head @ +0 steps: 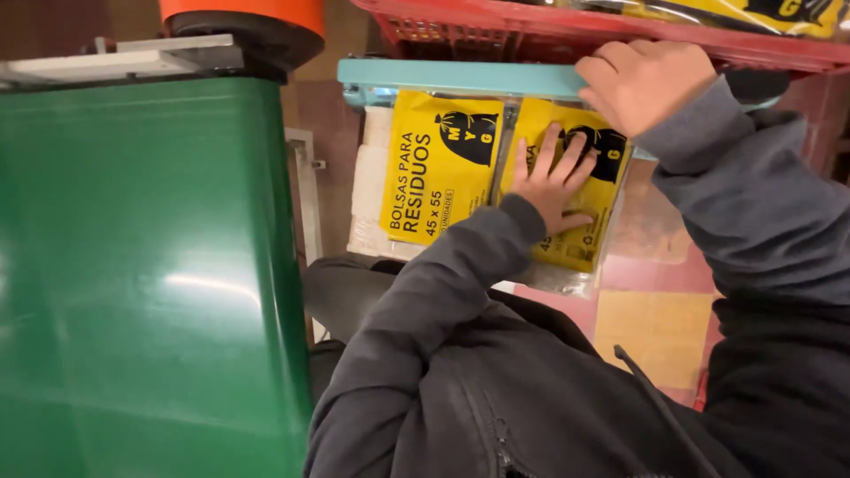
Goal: Folding plastic garbage bags and placing them into yellow retail packaging sleeves.
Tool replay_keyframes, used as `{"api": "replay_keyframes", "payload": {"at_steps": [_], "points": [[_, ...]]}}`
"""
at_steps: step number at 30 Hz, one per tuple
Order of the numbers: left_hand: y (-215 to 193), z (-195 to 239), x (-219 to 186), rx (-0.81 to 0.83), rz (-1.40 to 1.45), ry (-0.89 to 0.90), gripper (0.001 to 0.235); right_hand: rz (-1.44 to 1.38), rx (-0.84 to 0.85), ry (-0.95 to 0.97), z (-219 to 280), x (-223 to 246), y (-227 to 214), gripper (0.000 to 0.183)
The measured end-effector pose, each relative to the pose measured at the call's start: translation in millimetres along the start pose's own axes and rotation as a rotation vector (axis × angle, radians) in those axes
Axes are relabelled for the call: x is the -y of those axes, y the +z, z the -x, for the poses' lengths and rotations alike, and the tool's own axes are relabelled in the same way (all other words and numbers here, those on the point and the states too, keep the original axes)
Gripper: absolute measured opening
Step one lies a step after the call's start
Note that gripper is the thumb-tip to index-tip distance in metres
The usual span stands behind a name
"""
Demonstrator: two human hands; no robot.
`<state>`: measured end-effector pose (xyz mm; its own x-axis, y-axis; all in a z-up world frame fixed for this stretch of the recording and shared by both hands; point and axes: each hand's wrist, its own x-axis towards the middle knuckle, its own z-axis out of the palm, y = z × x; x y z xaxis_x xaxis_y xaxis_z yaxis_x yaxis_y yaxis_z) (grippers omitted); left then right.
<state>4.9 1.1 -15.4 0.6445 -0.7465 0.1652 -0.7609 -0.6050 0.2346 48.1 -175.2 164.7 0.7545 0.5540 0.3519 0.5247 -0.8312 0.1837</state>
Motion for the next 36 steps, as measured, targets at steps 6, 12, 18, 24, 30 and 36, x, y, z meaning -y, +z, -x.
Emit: {"api": "replay_keyframes", "payload": {"at_steps": [6,12,18,24,30,36], "points": [[-1,5,-3,-0.011,-0.008,-0.049,0.101,-0.014,0.119,0.095,33,-18,73,0.023],[-7,1,-1,-0.002,-0.004,-0.076,0.101,-0.122,0.168,0.173,49,-20,107,0.023],[-11,11,11,0.006,0.052,-0.076,0.098,-0.231,0.170,0.203,60,-21,119,0.022],[-36,50,75,-0.035,-0.027,-0.331,0.084,-0.312,0.198,0.278,61,-20,117,0.024],[-51,53,95,-0.022,-0.089,-0.481,0.094,-0.228,0.148,0.223,17,-11,46,0.022],[-51,50,101,0.045,-0.058,-0.466,0.099,-0.191,0.169,0.184,2,-7,23,0.021]]}}
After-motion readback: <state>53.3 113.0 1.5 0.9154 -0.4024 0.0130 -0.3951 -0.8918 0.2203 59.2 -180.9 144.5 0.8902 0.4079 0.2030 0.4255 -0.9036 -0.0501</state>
